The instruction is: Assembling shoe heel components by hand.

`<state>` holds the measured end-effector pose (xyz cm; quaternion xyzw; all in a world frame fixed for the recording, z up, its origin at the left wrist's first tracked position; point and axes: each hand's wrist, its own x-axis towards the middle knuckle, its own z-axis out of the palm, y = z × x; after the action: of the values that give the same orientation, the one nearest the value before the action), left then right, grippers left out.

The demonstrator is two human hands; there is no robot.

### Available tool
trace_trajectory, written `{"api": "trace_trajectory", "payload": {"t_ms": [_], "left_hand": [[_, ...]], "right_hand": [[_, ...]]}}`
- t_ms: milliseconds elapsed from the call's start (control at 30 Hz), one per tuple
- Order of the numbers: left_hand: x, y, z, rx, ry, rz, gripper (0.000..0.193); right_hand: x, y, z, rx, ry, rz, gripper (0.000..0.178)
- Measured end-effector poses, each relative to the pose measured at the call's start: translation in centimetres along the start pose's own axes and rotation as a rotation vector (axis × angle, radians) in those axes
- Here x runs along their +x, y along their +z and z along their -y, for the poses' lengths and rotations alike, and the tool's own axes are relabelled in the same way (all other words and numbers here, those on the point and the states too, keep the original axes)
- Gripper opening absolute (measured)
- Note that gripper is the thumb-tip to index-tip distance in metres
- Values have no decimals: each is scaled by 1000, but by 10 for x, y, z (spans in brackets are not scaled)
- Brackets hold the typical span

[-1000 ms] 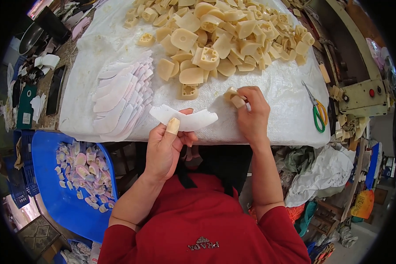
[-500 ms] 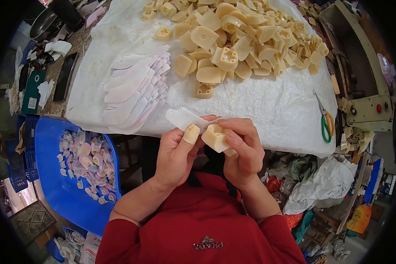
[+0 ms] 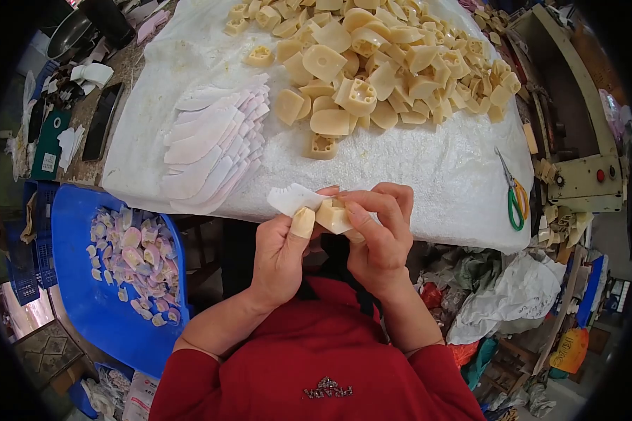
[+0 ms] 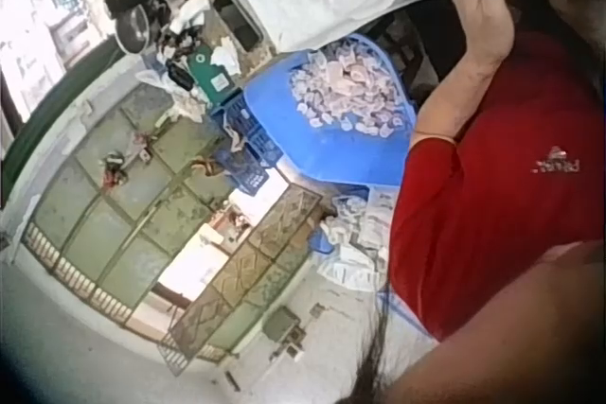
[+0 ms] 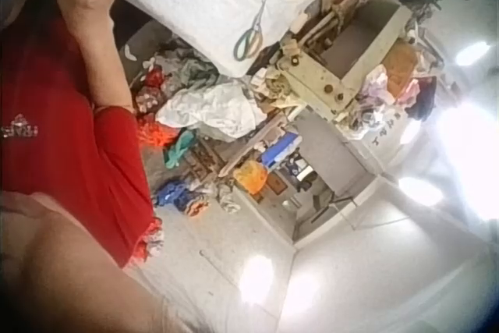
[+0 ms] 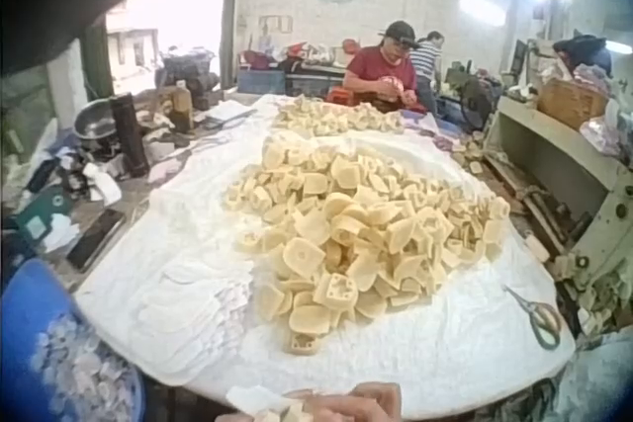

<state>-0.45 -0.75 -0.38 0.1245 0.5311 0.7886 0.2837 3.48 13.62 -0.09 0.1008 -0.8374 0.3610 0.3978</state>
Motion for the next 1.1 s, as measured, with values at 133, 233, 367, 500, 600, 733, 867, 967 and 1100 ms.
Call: {"api": "trace_trajectory", "payload": {"t_ms": [133, 233, 367, 500, 600, 733, 867, 967, 1100], "left_hand": [[4, 2, -4, 192, 176, 23, 41], [9, 3, -10, 360, 332, -30, 36], [10, -8, -18, 454, 393, -143, 20], [9, -10, -14, 511, 358, -103, 18], [10, -9, -8, 534, 396, -81, 17], [13, -5, -5, 729, 465, -45, 19], [12, -5, -2, 888, 638, -63, 20], [8, -14, 1, 680, 515, -46, 20], [13, -16, 5, 364, 365, 10, 19]], "right_hand": [[0, 2, -3, -106, -75, -21, 42], [0, 2, -6, -79, -62, -52, 36], [8, -7, 2, -157, -43, -1, 34], [21, -15, 19, -429, 45, 272, 26], [20, -16, 19, -464, 68, 367, 21], [15, -16, 17, -477, 54, 407, 19], [10, -11, 5, -415, 72, 366, 19], [8, -12, -1, -259, 84, 293, 23], [6, -20, 0, -39, 152, 283, 29]]}}
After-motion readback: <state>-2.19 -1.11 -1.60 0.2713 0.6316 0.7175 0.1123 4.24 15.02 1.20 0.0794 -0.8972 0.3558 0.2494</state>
